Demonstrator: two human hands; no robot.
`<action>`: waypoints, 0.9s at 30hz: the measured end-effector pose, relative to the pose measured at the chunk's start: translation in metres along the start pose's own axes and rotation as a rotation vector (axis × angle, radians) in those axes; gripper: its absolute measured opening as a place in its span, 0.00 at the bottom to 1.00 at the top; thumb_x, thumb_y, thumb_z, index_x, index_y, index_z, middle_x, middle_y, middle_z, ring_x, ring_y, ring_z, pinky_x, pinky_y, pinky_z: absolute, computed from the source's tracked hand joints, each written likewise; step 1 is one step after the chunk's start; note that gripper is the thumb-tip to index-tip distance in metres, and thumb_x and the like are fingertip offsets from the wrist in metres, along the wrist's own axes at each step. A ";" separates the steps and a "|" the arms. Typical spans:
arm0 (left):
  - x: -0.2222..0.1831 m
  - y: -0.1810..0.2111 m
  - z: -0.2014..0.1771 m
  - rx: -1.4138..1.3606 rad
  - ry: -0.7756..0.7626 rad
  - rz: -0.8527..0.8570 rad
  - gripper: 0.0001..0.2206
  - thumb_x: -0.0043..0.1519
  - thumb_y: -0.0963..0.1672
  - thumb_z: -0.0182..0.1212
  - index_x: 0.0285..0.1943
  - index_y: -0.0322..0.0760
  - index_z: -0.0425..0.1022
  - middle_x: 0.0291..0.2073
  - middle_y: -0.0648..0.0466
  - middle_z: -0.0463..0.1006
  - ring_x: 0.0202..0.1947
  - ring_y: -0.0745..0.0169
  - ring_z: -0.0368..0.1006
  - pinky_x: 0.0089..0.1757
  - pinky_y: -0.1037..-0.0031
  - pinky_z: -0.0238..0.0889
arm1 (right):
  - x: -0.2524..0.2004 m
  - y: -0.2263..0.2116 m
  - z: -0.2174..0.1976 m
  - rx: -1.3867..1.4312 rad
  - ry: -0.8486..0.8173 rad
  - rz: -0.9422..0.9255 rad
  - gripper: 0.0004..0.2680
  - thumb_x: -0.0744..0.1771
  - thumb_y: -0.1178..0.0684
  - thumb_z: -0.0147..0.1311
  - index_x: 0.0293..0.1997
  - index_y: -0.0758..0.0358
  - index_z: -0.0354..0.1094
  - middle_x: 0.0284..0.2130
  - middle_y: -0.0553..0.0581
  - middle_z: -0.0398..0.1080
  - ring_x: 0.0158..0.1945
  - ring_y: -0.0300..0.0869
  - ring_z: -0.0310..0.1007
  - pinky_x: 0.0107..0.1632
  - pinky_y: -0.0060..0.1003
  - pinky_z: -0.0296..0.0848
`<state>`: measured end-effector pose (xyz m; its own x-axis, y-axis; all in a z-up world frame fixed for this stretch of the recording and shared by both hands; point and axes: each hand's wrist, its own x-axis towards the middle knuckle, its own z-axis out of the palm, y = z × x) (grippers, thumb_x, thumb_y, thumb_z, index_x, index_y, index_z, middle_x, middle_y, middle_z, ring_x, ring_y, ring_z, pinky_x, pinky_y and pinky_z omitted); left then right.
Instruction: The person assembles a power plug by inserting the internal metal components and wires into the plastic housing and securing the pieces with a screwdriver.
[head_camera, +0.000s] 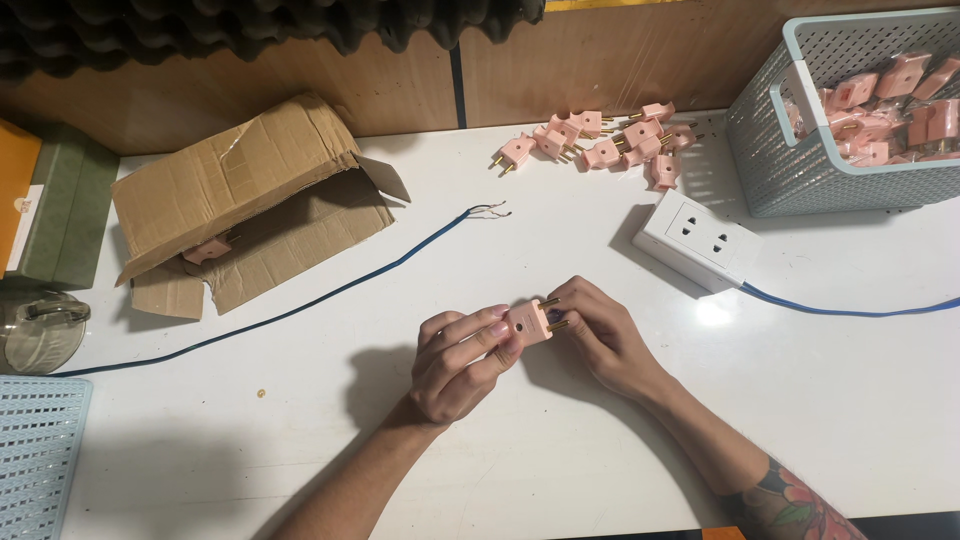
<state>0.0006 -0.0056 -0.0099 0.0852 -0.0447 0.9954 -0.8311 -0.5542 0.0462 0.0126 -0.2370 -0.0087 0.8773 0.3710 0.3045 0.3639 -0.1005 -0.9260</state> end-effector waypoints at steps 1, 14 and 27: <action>0.001 0.000 0.000 0.000 -0.001 -0.001 0.10 0.59 0.35 0.81 0.45 0.40 0.91 0.46 0.54 0.87 0.44 0.51 0.93 0.44 0.69 0.78 | -0.001 0.000 -0.001 0.000 0.000 0.002 0.12 0.75 0.53 0.50 0.49 0.66 0.84 0.36 0.62 0.78 0.42 0.46 0.79 0.48 0.45 0.78; -0.004 -0.001 -0.002 -0.002 -0.016 -0.006 0.10 0.59 0.34 0.81 0.45 0.38 0.90 0.46 0.52 0.87 0.45 0.50 0.93 0.44 0.68 0.79 | -0.003 0.011 -0.002 0.000 0.043 -0.023 0.07 0.73 0.55 0.59 0.50 0.67 0.82 0.35 0.61 0.78 0.41 0.46 0.80 0.50 0.47 0.79; -0.004 0.001 -0.002 -0.032 -0.004 -0.067 0.08 0.62 0.35 0.78 0.47 0.36 0.90 0.46 0.52 0.88 0.44 0.50 0.93 0.46 0.68 0.80 | -0.005 -0.002 -0.003 0.265 -0.128 0.199 0.14 0.75 0.49 0.51 0.47 0.67 0.85 0.24 0.54 0.69 0.33 0.40 0.64 0.42 0.41 0.70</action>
<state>-0.0018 -0.0041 -0.0139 0.1436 -0.0117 0.9896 -0.8405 -0.5294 0.1157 0.0080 -0.2415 -0.0076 0.8707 0.4822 0.0971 0.0811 0.0540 -0.9952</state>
